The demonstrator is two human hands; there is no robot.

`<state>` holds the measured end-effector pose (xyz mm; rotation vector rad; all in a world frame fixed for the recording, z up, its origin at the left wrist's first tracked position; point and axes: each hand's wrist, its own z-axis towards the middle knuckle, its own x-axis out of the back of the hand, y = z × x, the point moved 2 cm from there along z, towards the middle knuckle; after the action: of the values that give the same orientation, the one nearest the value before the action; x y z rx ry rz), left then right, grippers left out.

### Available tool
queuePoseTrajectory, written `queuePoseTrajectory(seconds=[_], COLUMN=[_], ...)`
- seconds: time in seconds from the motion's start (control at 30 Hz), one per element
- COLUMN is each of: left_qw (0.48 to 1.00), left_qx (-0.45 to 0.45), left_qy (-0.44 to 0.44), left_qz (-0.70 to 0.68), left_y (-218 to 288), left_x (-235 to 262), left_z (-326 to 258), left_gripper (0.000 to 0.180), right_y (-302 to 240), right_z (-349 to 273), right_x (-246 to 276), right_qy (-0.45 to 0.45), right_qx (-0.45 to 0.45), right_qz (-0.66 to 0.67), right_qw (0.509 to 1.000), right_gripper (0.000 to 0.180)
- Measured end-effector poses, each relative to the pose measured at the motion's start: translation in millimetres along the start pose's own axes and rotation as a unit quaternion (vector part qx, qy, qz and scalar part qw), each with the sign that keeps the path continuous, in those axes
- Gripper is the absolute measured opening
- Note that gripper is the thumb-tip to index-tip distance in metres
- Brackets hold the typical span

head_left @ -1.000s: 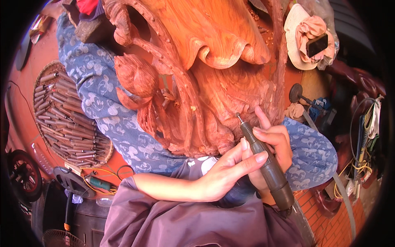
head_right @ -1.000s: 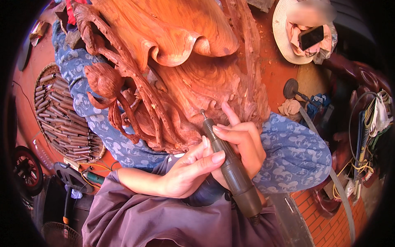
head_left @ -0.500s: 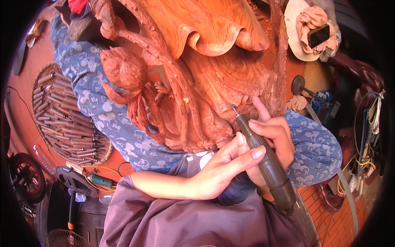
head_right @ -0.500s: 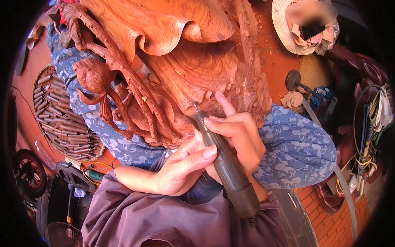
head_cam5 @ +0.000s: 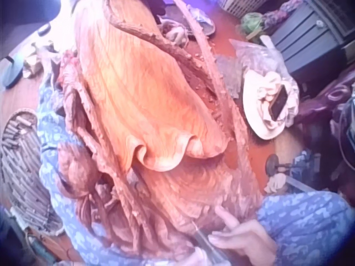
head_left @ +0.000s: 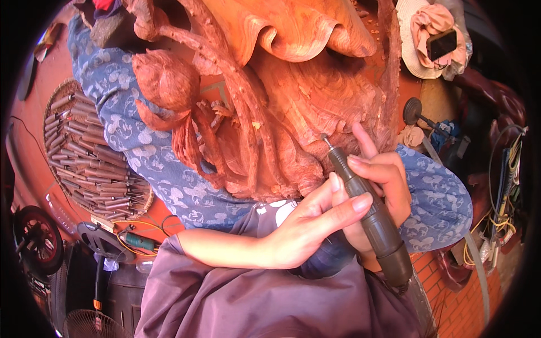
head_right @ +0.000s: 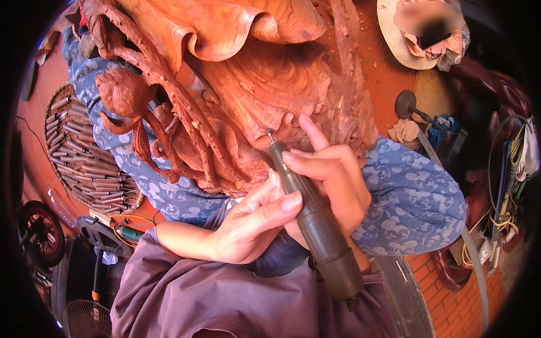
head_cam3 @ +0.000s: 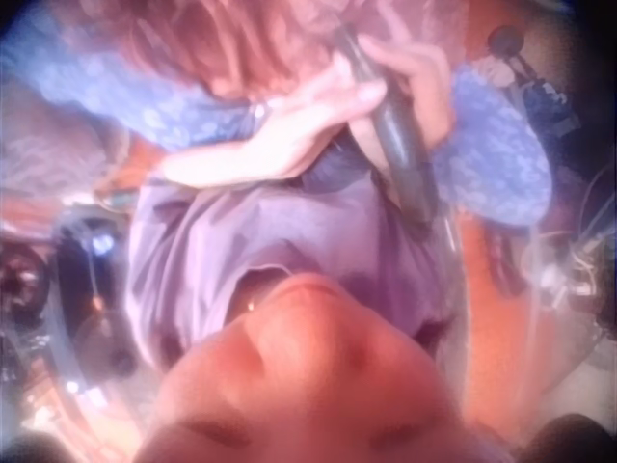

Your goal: The person carves a large reddish-brown wooden sculpture using a rotary power tool and then switches to a chisel and mallet. They refine surface details and remove wood shavings from the sculpture's intricate curves and crevices.

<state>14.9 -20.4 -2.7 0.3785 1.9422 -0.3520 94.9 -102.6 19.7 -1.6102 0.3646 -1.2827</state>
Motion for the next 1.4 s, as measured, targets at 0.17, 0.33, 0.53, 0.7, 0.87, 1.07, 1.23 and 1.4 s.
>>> queuePoseTrajectory(seconds=[0.17,0.33,0.53,0.7,0.87,1.07,1.23,1.4], left_qw=[0.999,0.999,0.997,0.999,0.998,0.997,0.998,0.997], left_qx=[-0.022,-0.029,-0.059,-0.041,-0.057,-0.05,-0.046,-0.066], left_qy=[-0.02,-0.009,-0.046,-0.026,-0.007,-0.044,-0.023,-0.021], left_qz=[-0.022,-0.032,-0.036,-0.016,-0.038,-0.025,-0.027,-0.016], left_y=[-1.4,-2.2,-4.3,-0.6,-2.8,0.2,0.4,-4.7], left_x=[-0.2,-2.3,2.5,-2.3,-2.8,-0.2,-3.2,2.5], left_z=[0.4,2.3,5.4,4.7,4.0,3.4,4.5,4.6], left_gripper=[0.033,0.032,0.033,0.038,0.04,0.04,0.037,0.035], right_y=[1.4,5.2,7.6,10.9,11.4,9.6,9.1,10.3], right_z=[-0.5,-3.0,-4.8,-6.6,-6.6,-6.9,-5.7,-5.5], right_x=[3.9,-0.1,1.7,4.7,3.2,1.4,3.1,1.4], right_qy=[-0.031,0.006,-0.04,-0.056,-0.053,-0.051,-0.053,-0.058], right_qx=[0.004,0.017,0.02,0.024,0.026,0.025,0.021,0.025], right_qz=[0.003,-0.003,0.005,0.006,0.005,0.008,0.005,0.014], right_qw=[0.999,1.0,0.999,0.998,0.998,0.998,0.998,0.998], right_gripper=[0.022,0.02,0.023,0.024,0.023,0.023,0.024,0.024])
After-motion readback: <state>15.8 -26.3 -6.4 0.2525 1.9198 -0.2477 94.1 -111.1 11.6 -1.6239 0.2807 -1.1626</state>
